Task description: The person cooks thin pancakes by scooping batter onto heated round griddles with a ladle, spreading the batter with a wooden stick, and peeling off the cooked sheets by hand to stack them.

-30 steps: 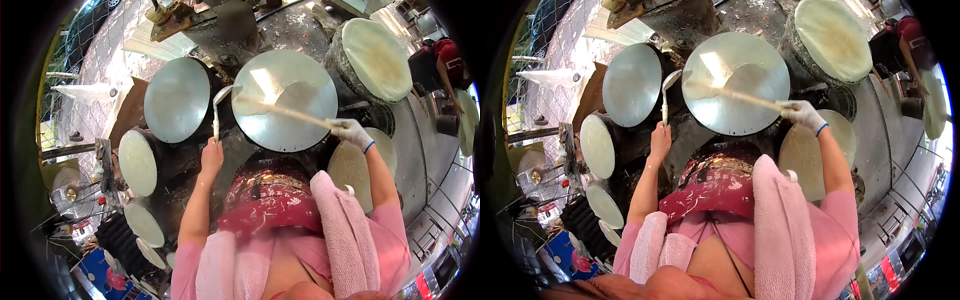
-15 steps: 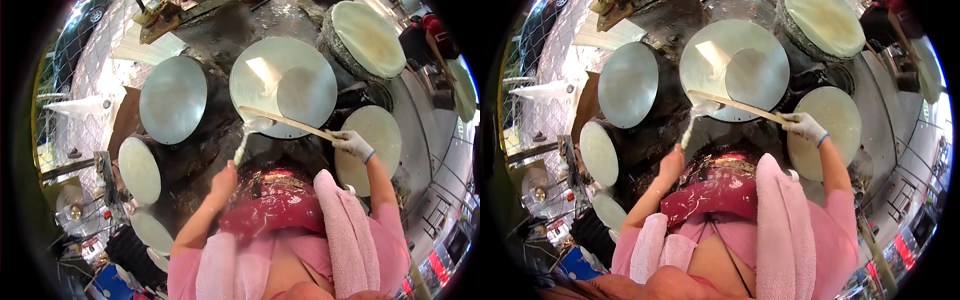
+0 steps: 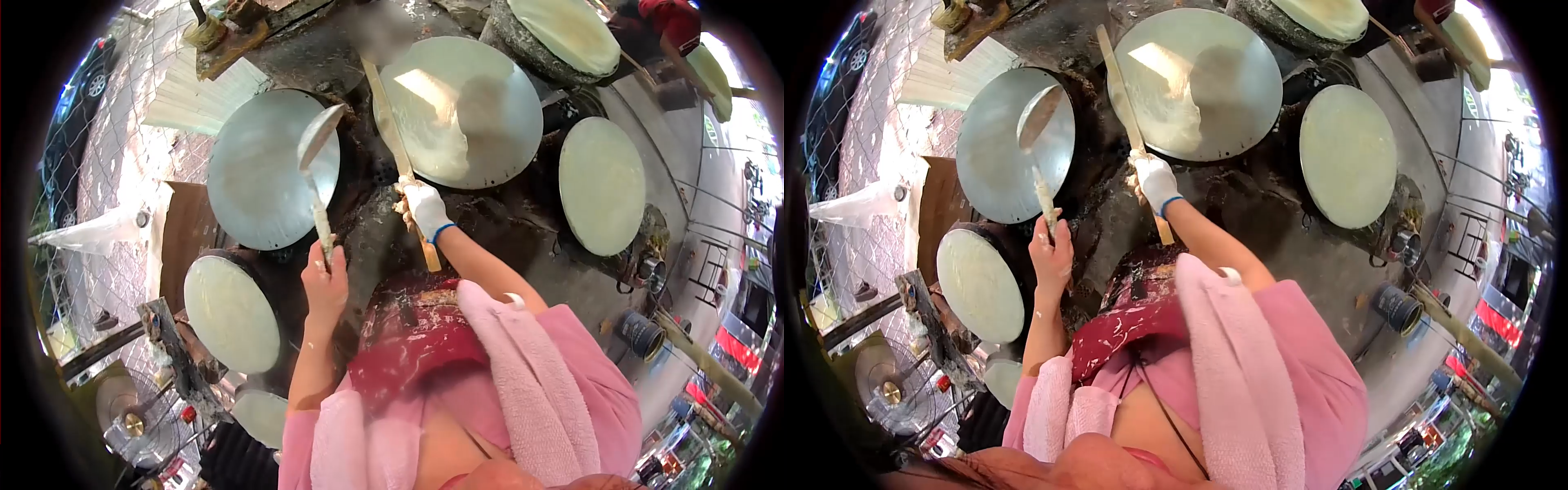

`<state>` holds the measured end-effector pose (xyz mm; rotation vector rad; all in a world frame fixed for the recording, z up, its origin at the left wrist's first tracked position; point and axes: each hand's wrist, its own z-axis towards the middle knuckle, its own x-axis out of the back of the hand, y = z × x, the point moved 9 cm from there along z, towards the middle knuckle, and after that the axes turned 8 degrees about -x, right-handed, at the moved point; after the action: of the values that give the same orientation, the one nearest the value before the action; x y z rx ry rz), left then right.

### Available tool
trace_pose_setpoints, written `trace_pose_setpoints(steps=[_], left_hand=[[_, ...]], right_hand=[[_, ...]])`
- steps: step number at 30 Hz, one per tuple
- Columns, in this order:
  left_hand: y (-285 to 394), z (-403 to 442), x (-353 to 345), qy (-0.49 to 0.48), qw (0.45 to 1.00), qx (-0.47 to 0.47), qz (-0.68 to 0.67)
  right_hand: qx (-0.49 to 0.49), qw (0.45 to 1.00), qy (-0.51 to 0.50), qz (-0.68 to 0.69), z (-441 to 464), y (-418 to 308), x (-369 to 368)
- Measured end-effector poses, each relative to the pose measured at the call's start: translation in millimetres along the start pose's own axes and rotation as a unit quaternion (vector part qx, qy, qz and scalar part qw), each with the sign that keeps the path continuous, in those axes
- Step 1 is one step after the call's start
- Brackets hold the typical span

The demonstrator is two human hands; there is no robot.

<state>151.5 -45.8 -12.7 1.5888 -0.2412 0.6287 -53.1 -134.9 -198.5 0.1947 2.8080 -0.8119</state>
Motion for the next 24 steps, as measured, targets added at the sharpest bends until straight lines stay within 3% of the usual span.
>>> trace_pose_setpoints(steps=[2, 4, 6, 7, 8, 9, 11, 12, 14, 15, 20, 24], left_hand=[[-27.0, -12.0, 8.6, 0.009, 0.999, 0.025, -0.033], [-47.4, -26.9, 13.8, 0.010, 0.998, 0.045, -0.042], [-53.3, -39.7, 14.9, 0.013, 0.994, 0.075, -0.073], [-54.3, -46.9, 14.6, 0.016, 0.990, 0.096, -0.099], [-54.8, -53.6, 13.7, 0.019, 0.985, 0.118, -0.123], [-50.5, -57.7, 12.7, 0.022, 0.982, 0.130, -0.132], [-45.6, -62.5, 11.7, 0.031, 0.988, 0.111, -0.098], [-42.0, -65.8, 10.0, 0.032, 0.991, 0.102, -0.080], [-36.6, -71.5, 0.4, 0.046, 0.984, 0.122, -0.125], [-31.2, -73.3, -4.4, 0.050, 0.979, 0.134, -0.145], [-16.4, -79.1, -18.1, 0.064, 0.968, 0.146, -0.195], [4.3, -87.4, -31.8, 0.078, 0.958, 0.167, -0.218]], right_hand=[[-0.020, 0.992, 0.122, -0.026, -2.7, 7.9, 19.4], [0.003, 0.960, 0.233, -0.152, 0.0, 16.5, 66.2], [0.089, 0.956, 0.257, -0.109, -15.0, 25.3, 110.0], [0.114, 0.965, 0.231, -0.046, -33.5, 15.3, 116.2], [0.051, 0.968, 0.245, -0.031, -46.7, 13.1, 127.2], [0.059, 0.973, 0.221, 0.004, -51.2, 7.0, 134.7], [0.062, 0.976, 0.202, 0.058, -56.5, 0.6, 141.8], [0.098, 0.979, 0.173, 0.037, -54.9, -3.5, 138.4], [0.079, 0.965, 0.154, -0.195, -69.1, -12.5, 114.9], [0.158, 0.887, 0.210, -0.379, -43.8, 0.3, 131.2], [0.136, 0.856, 0.316, -0.385, -71.4, -47.8, 204.3], [0.073, 0.958, 0.190, -0.202, -73.6, -55.7, 212.0]])
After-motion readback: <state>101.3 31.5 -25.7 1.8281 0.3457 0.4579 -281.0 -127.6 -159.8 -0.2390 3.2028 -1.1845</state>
